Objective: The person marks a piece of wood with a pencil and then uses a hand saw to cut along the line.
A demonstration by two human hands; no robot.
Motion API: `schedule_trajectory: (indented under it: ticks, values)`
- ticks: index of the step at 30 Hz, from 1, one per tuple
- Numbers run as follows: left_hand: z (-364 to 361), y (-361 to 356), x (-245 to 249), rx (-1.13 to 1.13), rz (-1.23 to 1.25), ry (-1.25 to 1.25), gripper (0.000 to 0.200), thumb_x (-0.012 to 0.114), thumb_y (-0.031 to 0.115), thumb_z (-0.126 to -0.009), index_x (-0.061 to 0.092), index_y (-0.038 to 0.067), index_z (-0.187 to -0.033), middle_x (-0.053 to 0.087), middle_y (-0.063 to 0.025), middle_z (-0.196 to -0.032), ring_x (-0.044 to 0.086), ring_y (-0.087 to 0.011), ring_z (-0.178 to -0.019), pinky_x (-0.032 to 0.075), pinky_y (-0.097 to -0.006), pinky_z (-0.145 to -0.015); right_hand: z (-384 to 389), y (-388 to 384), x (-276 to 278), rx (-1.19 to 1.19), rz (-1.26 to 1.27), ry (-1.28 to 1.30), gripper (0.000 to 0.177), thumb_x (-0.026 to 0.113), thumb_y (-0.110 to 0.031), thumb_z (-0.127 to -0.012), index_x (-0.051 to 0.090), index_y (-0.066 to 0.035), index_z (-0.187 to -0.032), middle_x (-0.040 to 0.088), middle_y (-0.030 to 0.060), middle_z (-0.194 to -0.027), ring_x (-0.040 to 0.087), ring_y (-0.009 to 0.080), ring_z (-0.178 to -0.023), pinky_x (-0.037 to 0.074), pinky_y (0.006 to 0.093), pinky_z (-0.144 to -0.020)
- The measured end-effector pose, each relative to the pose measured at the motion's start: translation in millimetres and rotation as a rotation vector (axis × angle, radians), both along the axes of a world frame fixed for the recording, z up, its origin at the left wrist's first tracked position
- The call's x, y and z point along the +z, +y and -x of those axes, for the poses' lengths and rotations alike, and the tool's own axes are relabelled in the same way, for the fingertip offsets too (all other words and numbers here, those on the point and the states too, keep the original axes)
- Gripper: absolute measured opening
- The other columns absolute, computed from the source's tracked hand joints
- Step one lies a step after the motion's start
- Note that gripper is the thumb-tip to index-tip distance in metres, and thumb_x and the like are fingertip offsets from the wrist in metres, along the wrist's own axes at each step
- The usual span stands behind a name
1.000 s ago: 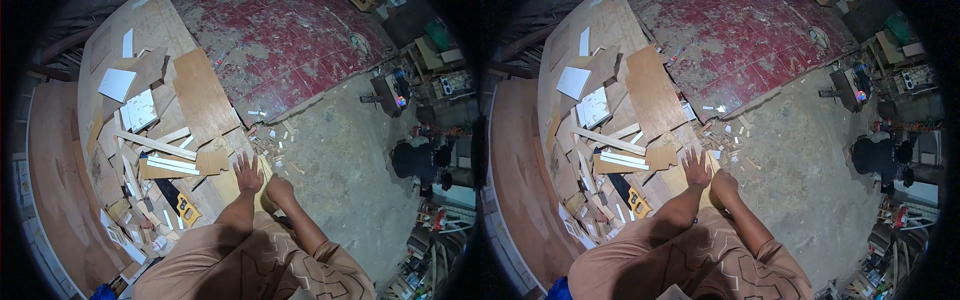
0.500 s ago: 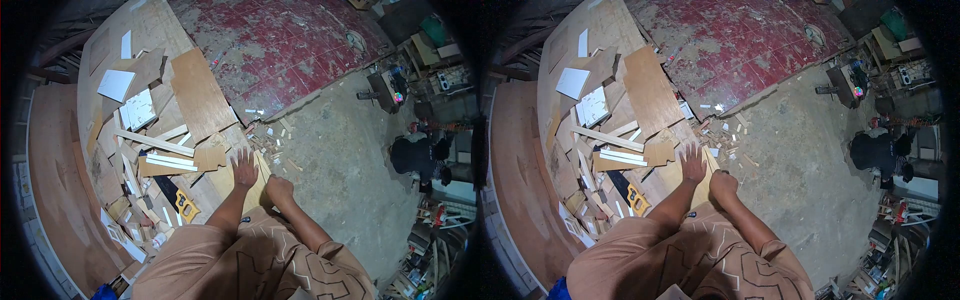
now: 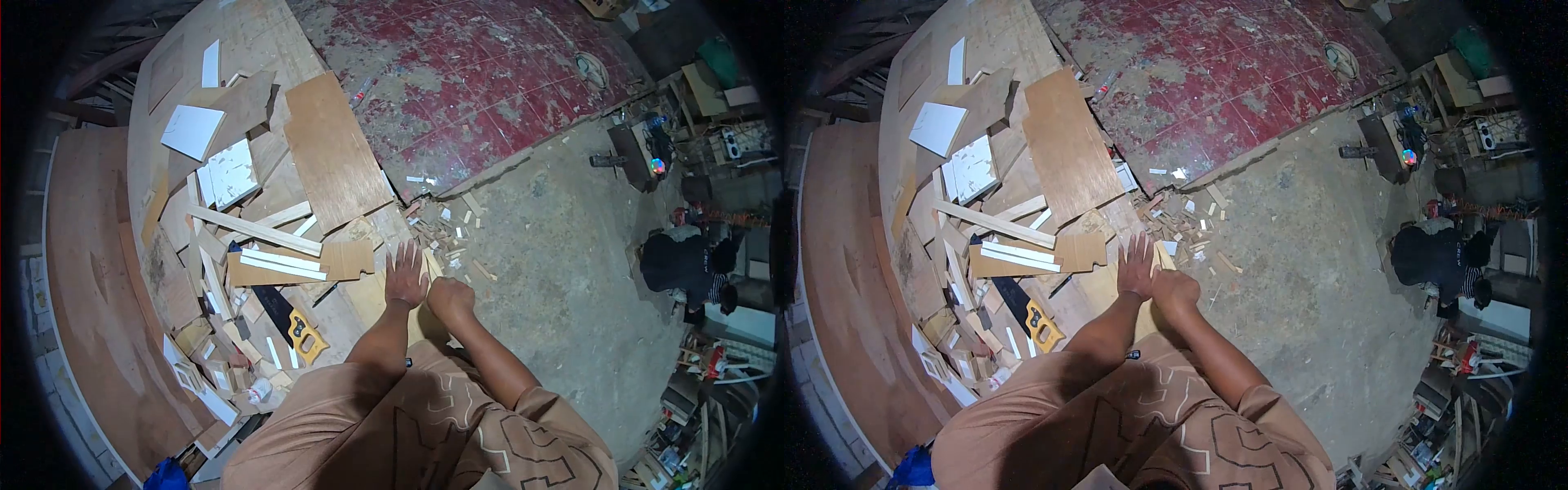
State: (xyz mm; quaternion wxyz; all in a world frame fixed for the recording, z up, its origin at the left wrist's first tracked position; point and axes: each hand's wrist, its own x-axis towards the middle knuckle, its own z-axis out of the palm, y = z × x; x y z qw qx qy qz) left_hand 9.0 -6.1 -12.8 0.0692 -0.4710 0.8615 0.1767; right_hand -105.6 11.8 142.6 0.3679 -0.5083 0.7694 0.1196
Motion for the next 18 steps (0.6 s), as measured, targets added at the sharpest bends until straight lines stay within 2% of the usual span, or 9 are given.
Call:
schedule_trajectory:
  ticks: [2, 4, 6, 8, 11, 15, 18]
  values:
    - [1.1, -1.8, 1.8, 0.003, -0.006, 0.004, 0.071, 0.043, 0.041, -0.093, 0.021, 0.010, -0.153, 0.012, -0.0116, -0.161, 0.008, -0.0307, -0.149, 0.005, -0.0538, -0.119, -0.1, 1.0, -43.2, 0.020, 0.074, 0.011, 0.029, 0.053, -0.026, -0.089, 0.074, -0.005, -0.088, 0.072, 0.0175, -0.092, 0.072, 0.0327, -0.085, 0.057, 0.0436, -0.069]
    - [2.1, -4.1, 11.5, -0.038, -0.044, -0.108, 0.072, 0.044, 0.040, -0.092, 0.020, 0.012, -0.154, 0.012, -0.0114, -0.161, 0.009, -0.0306, -0.149, 0.005, -0.0537, -0.119, 4.1, -7.1, -70.4, 0.004, 0.058, -0.023, 0.029, 0.053, -0.025, -0.088, 0.074, -0.005, -0.089, 0.072, 0.0188, -0.095, 0.071, 0.0338, -0.087, 0.057, 0.0435, -0.072]
    - [2.3, -3.9, 7.4, -0.024, -0.033, -0.097, 0.072, 0.044, 0.040, -0.092, 0.020, 0.012, -0.154, 0.012, -0.0114, -0.161, 0.009, -0.0306, -0.149, 0.005, -0.0539, -0.119, 5.4, -9.7, -87.1, -0.013, 0.047, -0.057, 0.028, 0.053, -0.023, -0.088, 0.073, -0.004, -0.089, 0.071, 0.0202, -0.098, 0.071, 0.0350, -0.090, 0.057, 0.0433, -0.074]
    - [2.9, -0.9, 2.9, -0.015, -0.026, -0.082, 0.072, 0.045, 0.039, -0.091, 0.020, 0.012, -0.154, 0.012, -0.0113, -0.161, 0.009, -0.0305, -0.149, 0.004, -0.0541, -0.119, 6.1, 0.1, -96.8, -0.132, 0.103, -0.031, 0.026, 0.054, -0.019, -0.085, 0.073, -0.003, -0.093, 0.071, 0.0217, -0.098, 0.070, 0.0367, -0.090, 0.056, 0.0442, -0.076]
    - [-0.2, -1.0, -3.5, 0.028, -0.022, 0.016, 0.076, 0.049, 0.039, -0.088, 0.022, 0.011, -0.153, 0.012, -0.0136, -0.161, 0.011, -0.0327, -0.148, 0.004, -0.0555, -0.118, 12.9, 25.2, -70.6, -0.088, 0.031, -0.055, 0.029, 0.052, -0.021, -0.088, 0.069, 0.000, -0.099, 0.069, 0.0245, -0.097, 0.070, 0.0375, -0.092, 0.055, 0.0460, -0.080]
    - [-0.7, 0.2, -5.2, 0.017, 0.009, 0.051, 0.073, 0.047, 0.037, -0.089, 0.023, 0.007, -0.151, 0.014, -0.0150, -0.160, 0.012, -0.0340, -0.148, 0.003, -0.0565, -0.118, 25.1, 33.8, 9.6, -0.092, -0.136, -0.048, 0.029, 0.051, -0.018, -0.087, 0.069, 0.000, -0.101, 0.069, 0.0255, -0.102, 0.068, 0.0385, -0.096, 0.054, 0.0466, -0.083]
    - [-0.6, 0.9, -4.7, 0.006, 0.012, 0.060, 0.073, 0.046, 0.036, -0.090, 0.023, 0.005, -0.151, 0.014, -0.0156, -0.160, 0.011, -0.0347, -0.148, 0.004, -0.0568, -0.118, 29.0, 21.4, 20.3, -0.099, -0.203, -0.051, 0.029, 0.052, -0.016, -0.086, 0.070, -0.001, -0.103, 0.068, 0.0244, -0.106, 0.067, 0.0382, -0.099, 0.053, 0.0460, -0.086]
